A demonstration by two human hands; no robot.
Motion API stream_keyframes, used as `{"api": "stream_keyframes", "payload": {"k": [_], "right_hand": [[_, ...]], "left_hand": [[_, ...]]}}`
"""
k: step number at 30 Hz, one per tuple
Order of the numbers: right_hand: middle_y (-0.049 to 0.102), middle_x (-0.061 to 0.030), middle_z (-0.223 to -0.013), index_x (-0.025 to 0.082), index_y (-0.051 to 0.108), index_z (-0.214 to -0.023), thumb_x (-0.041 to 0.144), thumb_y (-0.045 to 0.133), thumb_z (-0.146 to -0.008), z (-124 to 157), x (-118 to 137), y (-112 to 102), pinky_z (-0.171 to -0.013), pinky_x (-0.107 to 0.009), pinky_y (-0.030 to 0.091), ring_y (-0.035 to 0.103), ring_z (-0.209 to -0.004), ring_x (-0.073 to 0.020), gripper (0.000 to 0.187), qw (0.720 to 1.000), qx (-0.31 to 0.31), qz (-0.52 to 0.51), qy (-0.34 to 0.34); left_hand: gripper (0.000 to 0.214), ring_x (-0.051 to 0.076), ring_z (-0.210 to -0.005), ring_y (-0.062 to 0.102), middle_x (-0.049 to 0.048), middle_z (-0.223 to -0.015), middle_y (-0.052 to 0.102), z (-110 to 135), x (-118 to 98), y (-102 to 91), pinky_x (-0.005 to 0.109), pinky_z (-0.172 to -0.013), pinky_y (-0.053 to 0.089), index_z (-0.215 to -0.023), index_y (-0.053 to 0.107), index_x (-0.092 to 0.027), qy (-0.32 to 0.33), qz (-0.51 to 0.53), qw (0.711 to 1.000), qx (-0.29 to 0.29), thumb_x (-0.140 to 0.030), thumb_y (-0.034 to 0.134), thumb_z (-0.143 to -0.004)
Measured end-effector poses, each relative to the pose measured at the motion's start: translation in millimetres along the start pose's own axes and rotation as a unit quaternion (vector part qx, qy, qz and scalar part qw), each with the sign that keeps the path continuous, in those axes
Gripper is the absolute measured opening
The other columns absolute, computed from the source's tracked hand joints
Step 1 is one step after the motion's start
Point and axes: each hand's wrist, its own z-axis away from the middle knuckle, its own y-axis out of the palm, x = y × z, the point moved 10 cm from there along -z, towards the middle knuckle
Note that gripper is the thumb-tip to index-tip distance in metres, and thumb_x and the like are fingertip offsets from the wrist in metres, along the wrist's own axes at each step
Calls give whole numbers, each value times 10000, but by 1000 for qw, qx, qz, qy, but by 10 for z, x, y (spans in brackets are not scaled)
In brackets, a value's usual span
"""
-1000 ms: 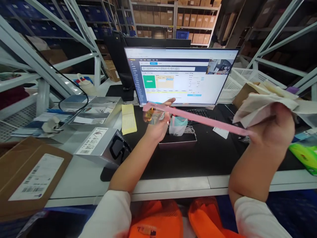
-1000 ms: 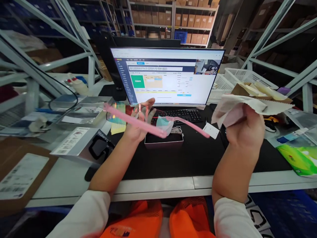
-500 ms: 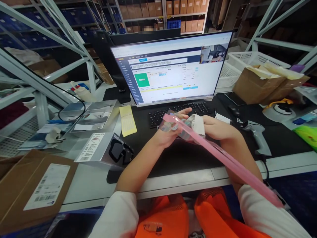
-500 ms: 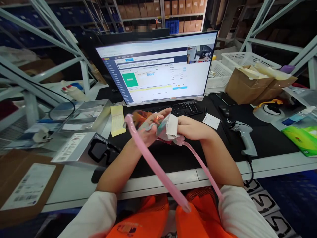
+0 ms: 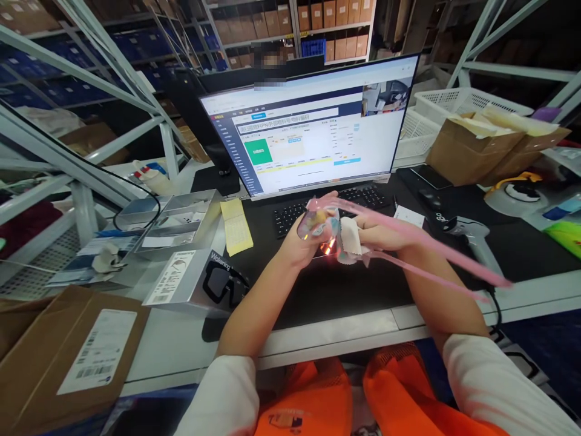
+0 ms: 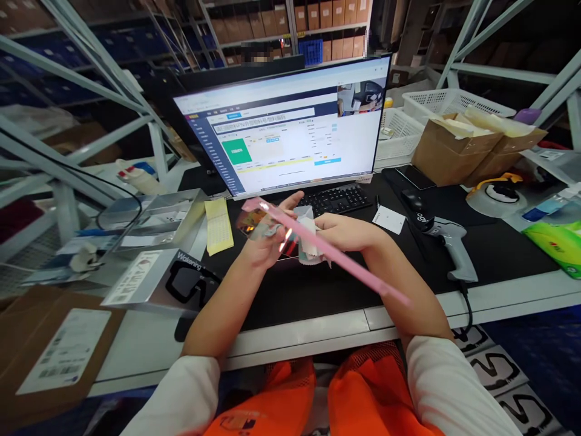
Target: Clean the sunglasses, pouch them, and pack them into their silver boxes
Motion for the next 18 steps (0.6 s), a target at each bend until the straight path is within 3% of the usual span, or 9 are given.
{"api": "stream_keyframes", "payload": {"k": [3,5,7,10,14,18], "right_hand": [[708,-15,-707,173,780,-796,469,729,-841,-26,162,-18,-522,-225,476,596,-581,-133,304,994,-67,-8,-88],[726,-9,-758,195,793,-832,473,713,-857,-18,226,-30,-578,-225,498,627,-649,-142,291,989,-94,-16,-110],[716,-13,-724,181,788,-805,449,729,-848,-21,176,-28,-567,-224,494,620,-626,-137,278,994,-77,-21,-79],[691,-24,-660,155,752,-705,387,856,-697,-18,-21,-177,-513,-234,483,608,-575,-143,254,992,-79,-95,-24],[721,-35,-739,189,734,-734,478,875,-626,-77,-174,-423,-601,-282,556,673,-691,-189,340,964,-154,-208,-65],[756,-62,-867,186,746,-862,468,876,-606,-275,-129,-158,-741,-335,591,715,-847,-237,402,929,-127,-328,-111]], "left_hand": [[825,298,-1076,713,128,-1405,629,23,97,142,384,-817,622,-1282,666,-265,-15,13,998,54,-755,800,-632],[844,273,-1029,722,116,-1472,583,29,74,80,357,-779,621,-1335,638,-287,7,-20,999,36,-739,805,-642],[778,256,-1028,720,95,-1568,494,39,-35,-55,343,-774,621,-1296,661,-304,55,-86,995,-7,-737,792,-663],[651,254,-1074,710,63,-1625,426,74,-225,-240,376,-832,630,-1253,678,-325,115,-146,980,-69,-729,732,-746],[509,295,-1291,626,58,-1441,629,156,-483,-429,495,-1068,552,-1140,691,-309,207,-102,960,-159,-670,748,-785],[428,329,-1336,604,107,-1332,699,257,-546,-570,550,-1092,522,-1067,649,-250,267,-34,929,-253,-581,766,-822]]}}
